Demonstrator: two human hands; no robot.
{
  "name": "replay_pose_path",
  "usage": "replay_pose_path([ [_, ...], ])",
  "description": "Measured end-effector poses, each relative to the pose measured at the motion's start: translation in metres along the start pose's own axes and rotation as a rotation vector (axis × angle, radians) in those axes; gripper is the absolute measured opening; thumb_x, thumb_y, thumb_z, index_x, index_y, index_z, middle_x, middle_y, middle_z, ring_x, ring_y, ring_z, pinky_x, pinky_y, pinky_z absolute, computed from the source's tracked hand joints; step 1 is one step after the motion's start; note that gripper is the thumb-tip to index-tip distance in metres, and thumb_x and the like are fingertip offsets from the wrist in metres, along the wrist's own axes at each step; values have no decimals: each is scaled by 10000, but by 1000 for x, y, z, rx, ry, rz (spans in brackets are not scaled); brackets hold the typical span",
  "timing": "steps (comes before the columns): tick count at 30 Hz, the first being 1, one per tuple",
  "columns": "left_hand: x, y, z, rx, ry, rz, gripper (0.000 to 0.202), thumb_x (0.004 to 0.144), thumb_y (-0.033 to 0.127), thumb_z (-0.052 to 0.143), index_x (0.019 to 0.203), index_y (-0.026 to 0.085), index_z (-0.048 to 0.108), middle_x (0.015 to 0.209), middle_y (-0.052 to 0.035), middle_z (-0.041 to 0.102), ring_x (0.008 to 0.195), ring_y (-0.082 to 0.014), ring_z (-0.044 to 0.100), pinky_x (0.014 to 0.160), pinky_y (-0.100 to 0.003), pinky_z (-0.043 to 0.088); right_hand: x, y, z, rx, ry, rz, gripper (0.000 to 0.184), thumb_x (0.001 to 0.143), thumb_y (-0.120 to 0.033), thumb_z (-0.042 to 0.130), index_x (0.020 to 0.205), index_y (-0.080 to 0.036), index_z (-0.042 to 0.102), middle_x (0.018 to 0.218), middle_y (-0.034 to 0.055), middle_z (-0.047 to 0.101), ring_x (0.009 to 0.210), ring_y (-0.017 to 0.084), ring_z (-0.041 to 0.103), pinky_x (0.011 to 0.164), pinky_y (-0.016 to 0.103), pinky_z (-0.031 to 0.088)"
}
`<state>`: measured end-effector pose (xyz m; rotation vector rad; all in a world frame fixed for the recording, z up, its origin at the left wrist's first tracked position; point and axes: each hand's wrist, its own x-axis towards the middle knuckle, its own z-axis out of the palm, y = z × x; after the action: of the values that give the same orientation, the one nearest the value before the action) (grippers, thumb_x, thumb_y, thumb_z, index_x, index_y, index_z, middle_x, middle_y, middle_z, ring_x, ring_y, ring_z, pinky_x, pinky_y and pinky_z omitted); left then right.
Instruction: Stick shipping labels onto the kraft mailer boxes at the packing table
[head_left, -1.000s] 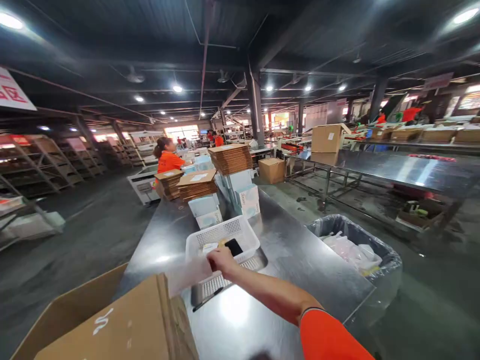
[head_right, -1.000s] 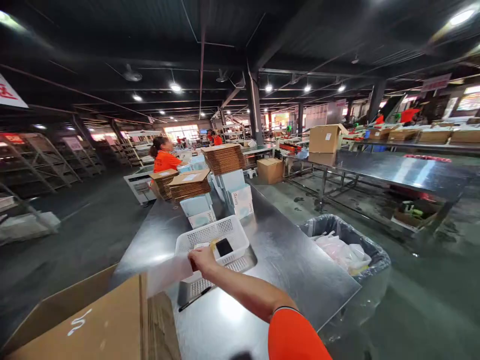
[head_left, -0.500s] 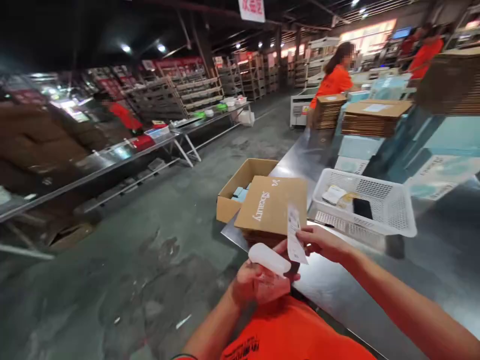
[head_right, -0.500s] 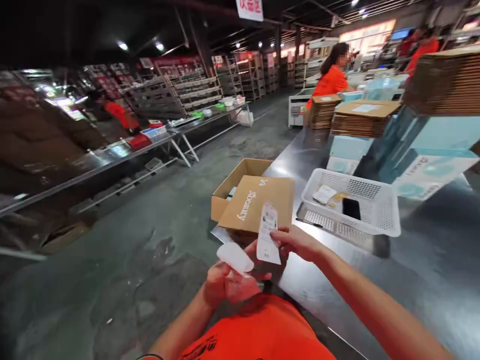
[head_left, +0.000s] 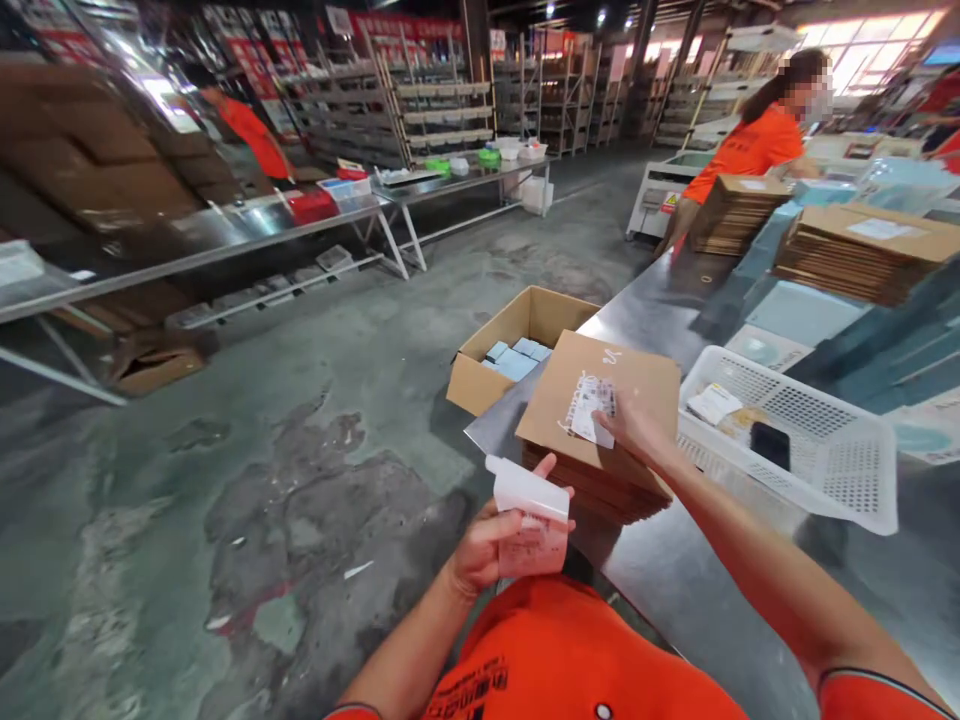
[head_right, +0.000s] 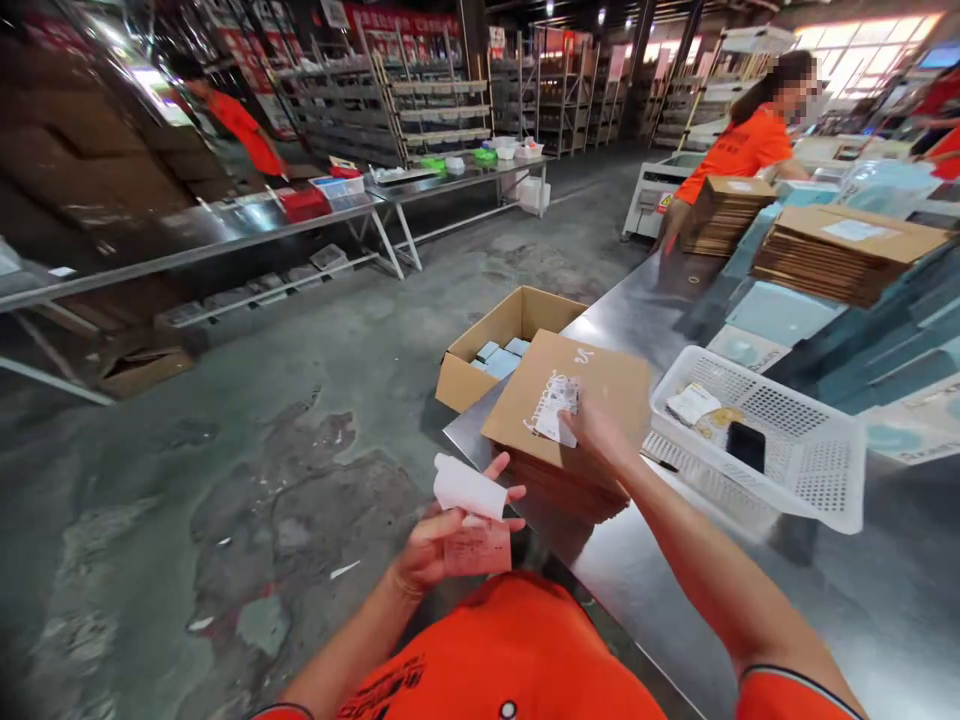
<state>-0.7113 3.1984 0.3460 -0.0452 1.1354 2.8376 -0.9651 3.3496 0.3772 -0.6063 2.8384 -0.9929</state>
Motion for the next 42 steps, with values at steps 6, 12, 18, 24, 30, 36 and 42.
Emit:
replay_pose_path([
  [6, 27, 28, -32, 134, 228, 42, 718, 634, 474, 812, 1235, 106, 676, 1058, -161, 748, 975, -336, 698, 926, -449, 510, -4, -30, 12, -365, 153, -100, 499, 939, -435, 528, 1316, -109, 524, 1157, 224, 633, 1132, 370, 568, 972, 521, 400],
  [12, 77, 38, -50, 635, 261, 189, 335, 709, 343, 766, 998, 174, 780, 1112, -96, 741, 1271, -301, 550, 1133, -405, 355, 11, -33, 52, -357, 19, -203, 626, 952, -474, 426, 1421, -61, 465, 1509, 233, 388, 1420, 374, 304, 1157, 578, 180],
  [18, 81, 31, -48, 660, 183, 159, 374, 708, 321, 777, 1042, 155, 780, 1287, -151, 663, 1380, -325, 449, 1220, -402, 206, -20, 57, -24, -52, 365, 211, 537, 903, -488, 434, 1234, -112, 627, 1225, 187, 633, 1204, 317, 552, 1020, 455, 425],
  [24, 79, 33, -51, 454, 288, 89, 523, 624, 433, 845, 1056, 150, 758, 1191, -133, 718, 1231, -333, 588, 1109, -423, 410, -72, 80, -7, -45, 310, 241, 505, 877, -487, 461, 1195, -153, 666, 1146, 151, 658, 1057, 294, 618, 951, 421, 466],
  [30, 63, 20, -25, 213, 326, -91, 543, 494, 442, 920, 916, 141, 758, 916, -108, 778, 815, -249, 729, 756, -328, 575, -117, 90, -27, 574, 406, 288, 642, 729, -517, 638, 1272, -177, 617, 1169, 107, 677, 1019, 283, 640, 922, 422, 504],
  [36, 77, -18, 4, 347, 318, -112, 558, 504, 478, 889, 892, 106, 741, 840, -108, 766, 762, -236, 714, 775, -355, 568, -225, 193, -56, 1105, 619, 633, 781, 494, -449, 859, 1218, -263, 635, 1196, 44, 680, 818, 192, 681, 675, 290, 551],
  [42, 86, 5, 10, 940, 716, 291, 454, 666, 516, 713, 843, 98, 731, 722, -51, 707, 837, -241, 660, 802, -333, 522, -206, 164, -14, 1296, 558, 576, 771, 525, -458, 849, 1235, -270, 611, 1097, 28, 712, 866, 201, 686, 702, 284, 548],
])
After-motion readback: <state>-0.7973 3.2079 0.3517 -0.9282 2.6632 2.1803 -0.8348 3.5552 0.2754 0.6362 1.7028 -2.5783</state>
